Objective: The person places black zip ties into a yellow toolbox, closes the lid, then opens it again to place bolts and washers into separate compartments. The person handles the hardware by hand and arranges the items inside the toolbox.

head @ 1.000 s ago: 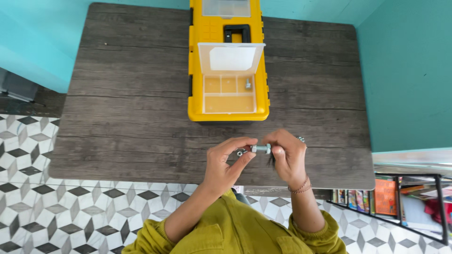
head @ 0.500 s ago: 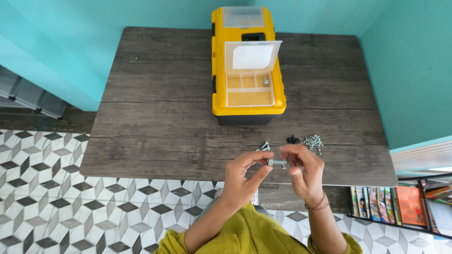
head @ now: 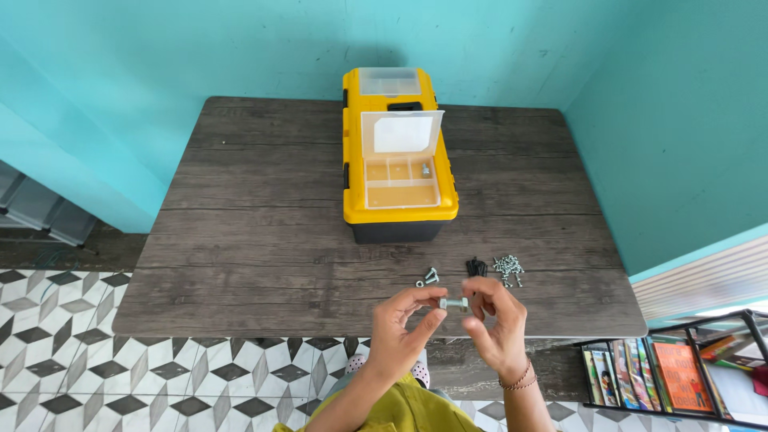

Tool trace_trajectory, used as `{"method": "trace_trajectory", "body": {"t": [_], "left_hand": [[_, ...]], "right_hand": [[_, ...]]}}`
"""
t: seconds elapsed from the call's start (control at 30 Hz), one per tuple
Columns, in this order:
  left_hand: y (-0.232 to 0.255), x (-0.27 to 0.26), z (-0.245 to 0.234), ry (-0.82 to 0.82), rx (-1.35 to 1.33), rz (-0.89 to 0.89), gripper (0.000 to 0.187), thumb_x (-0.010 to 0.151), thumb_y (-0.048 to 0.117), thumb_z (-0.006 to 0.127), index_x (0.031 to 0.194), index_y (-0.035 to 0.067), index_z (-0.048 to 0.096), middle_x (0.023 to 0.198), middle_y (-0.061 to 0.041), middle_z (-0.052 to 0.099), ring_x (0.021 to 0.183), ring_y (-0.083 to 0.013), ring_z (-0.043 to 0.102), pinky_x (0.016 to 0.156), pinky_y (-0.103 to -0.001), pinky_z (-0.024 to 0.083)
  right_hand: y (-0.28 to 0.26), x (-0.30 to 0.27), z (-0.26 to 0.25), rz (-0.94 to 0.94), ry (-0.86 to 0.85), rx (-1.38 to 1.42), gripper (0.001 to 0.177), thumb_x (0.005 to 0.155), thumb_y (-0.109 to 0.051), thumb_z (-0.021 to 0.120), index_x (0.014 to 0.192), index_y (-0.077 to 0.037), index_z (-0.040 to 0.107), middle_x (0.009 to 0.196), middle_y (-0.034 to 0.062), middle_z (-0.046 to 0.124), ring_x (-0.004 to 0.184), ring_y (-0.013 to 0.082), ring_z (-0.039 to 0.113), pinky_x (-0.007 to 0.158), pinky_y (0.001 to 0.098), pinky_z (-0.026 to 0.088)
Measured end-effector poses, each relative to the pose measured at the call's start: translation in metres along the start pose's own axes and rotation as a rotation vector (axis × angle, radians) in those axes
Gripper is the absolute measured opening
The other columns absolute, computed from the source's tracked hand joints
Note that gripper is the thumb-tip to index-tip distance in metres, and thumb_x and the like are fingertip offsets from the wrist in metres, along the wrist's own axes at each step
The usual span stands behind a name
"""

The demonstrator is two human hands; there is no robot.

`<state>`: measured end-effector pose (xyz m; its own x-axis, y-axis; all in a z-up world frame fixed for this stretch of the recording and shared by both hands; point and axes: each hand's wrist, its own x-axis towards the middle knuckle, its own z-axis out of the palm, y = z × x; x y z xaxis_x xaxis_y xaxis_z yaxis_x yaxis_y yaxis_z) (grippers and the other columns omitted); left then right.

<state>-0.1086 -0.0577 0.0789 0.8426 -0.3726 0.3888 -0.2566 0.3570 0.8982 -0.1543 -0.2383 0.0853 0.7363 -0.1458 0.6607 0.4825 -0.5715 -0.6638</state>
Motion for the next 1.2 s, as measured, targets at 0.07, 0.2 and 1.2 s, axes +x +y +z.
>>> {"method": "trace_trajectory", "body": {"t": [0.07, 0.2, 1.2], "left_hand": [[-0.005, -0.001, -0.003, -0.001, -0.004, -0.004, 0.027, 0.088, 0.002, 0.078, 0.115, -0.002, 0.074, 0.104, -0.01, 0.076, 0.098, -0.0139, 0.073, 0.094, -0.03, 0.058], [-0.012, -0.004, -0.007, -0.01, -0.04, -0.047, 0.029, 0.081, -0.002, 0.08, 0.11, -0.003, 0.076, 0.096, -0.009, 0.079, 0.09, -0.0133, 0.077, 0.088, -0.029, 0.061], [-0.013, -0.008, -0.023, 0.004, 0.002, -0.069, 0.025, 0.081, 0.001, 0.08, 0.106, -0.001, 0.077, 0.101, -0.011, 0.075, 0.09, -0.0149, 0.077, 0.082, -0.029, 0.067]], "right_hand": [[0.0, -0.001, 0.001, -0.001, 0.007, -0.014, 0.046, 0.098, -0.048, 0.067, 0.094, -0.002, 0.069, 0.076, 0.0011, 0.062, 0.061, 0.0091, 0.052, 0.054, 0.0259, 0.039], [0.001, -0.003, 0.01, 0.031, -0.005, 0.021, 0.041, 0.104, -0.044, 0.058, 0.091, -0.007, 0.071, 0.08, -0.0016, 0.065, 0.064, 0.0069, 0.053, 0.057, 0.025, 0.04], [0.001, -0.013, 0.017, 0.014, -0.063, 0.077, 0.049, 0.096, -0.051, 0.062, 0.096, -0.002, 0.066, 0.09, 0.0056, 0.067, 0.064, 0.0093, 0.055, 0.057, 0.0255, 0.042]]}}
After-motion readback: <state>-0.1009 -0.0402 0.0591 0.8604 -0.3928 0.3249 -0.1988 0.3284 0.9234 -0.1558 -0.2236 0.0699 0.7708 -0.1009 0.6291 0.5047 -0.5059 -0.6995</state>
